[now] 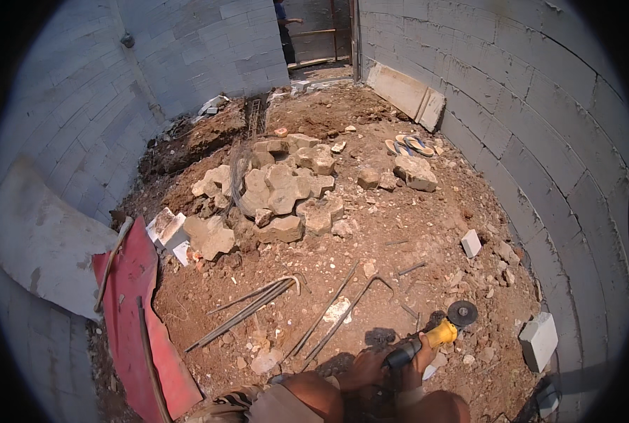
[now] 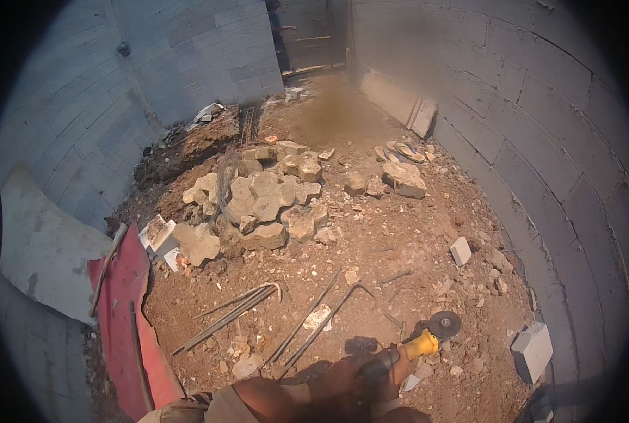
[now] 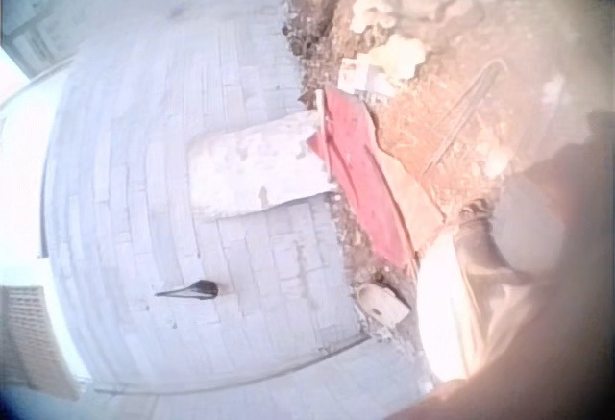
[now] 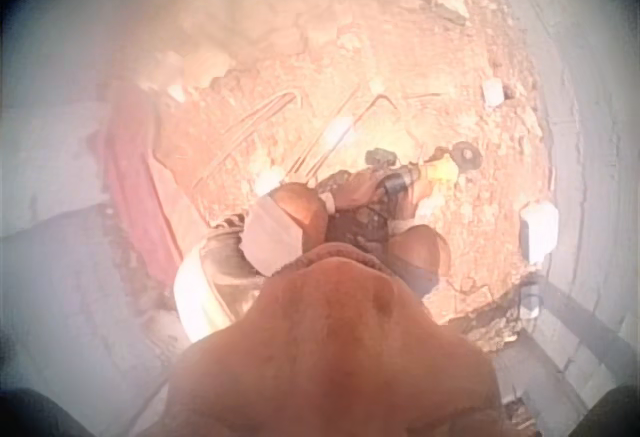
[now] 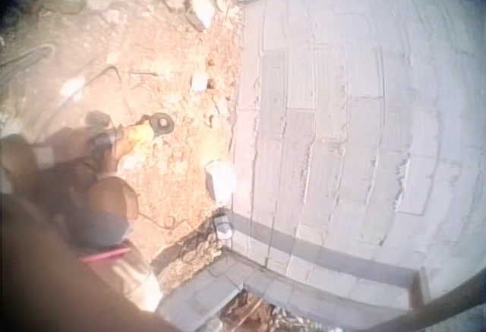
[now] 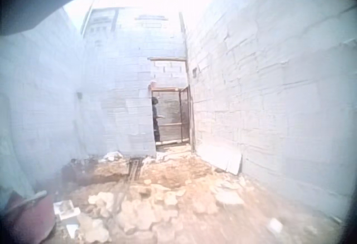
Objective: The person cuts a steel rod with an angle grinder, then uses a long metal bar to bend the cut rod into a U-shape. The person handles the rod and tools directly on the ground.
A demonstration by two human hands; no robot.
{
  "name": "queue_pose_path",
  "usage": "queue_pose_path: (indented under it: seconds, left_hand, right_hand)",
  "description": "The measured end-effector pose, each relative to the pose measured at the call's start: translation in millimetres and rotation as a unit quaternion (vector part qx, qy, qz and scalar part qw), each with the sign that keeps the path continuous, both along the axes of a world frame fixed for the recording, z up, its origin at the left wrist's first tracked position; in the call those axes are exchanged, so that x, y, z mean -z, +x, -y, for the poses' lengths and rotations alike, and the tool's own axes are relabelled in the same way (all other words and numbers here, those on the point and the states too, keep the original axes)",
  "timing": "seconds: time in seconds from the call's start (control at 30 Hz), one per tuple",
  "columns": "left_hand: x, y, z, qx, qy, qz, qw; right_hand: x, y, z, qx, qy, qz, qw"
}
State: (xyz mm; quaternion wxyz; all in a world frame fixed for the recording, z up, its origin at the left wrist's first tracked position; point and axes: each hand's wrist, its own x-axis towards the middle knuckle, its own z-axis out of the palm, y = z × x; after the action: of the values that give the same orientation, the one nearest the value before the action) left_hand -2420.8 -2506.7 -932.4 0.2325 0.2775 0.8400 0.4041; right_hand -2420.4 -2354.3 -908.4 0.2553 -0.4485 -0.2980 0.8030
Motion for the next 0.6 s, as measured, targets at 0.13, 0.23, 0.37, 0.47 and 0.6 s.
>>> queue_pose_path:
  seconds: [0.13, 0.23, 0.37, 0.47, 0.6]
  left_hand:
    - [-15.3, -1.0, -2.1, 0.013, -0.052, -0.025, 0.998]
    - [-24.1, 1.4, -2.6, 0.0, -0.078, 0.012, 0.997]
    - [-25.7, 0.4, -1.6, -0.008, -0.08, 0.0, 0.997]
    - [-19.8, -2.4, 0.4, -0.005, -0.083, -0.004, 0.996]
    - [-13.5, 0.6, -2.5, -0.01, -0.108, 0.023, 0.994]
  right_hand:
    - [8.8, 7.0, 1.3, -0.059, 0.012, 0.014, 0.998]
    - [-4.2, 11.3, 5.8, -0.099, -0.057, -0.008, 0.993]
    - [-25.7, 6.5, 10.1, -0.184, 0.006, 0.007, 0.983]
    - [-28.2, 1.6, 11.3, -0.191, -0.012, 0.038, 0.981]
    - [-6.5, -2.3, 10.6, -0.137, 0.015, -0.01, 0.99]
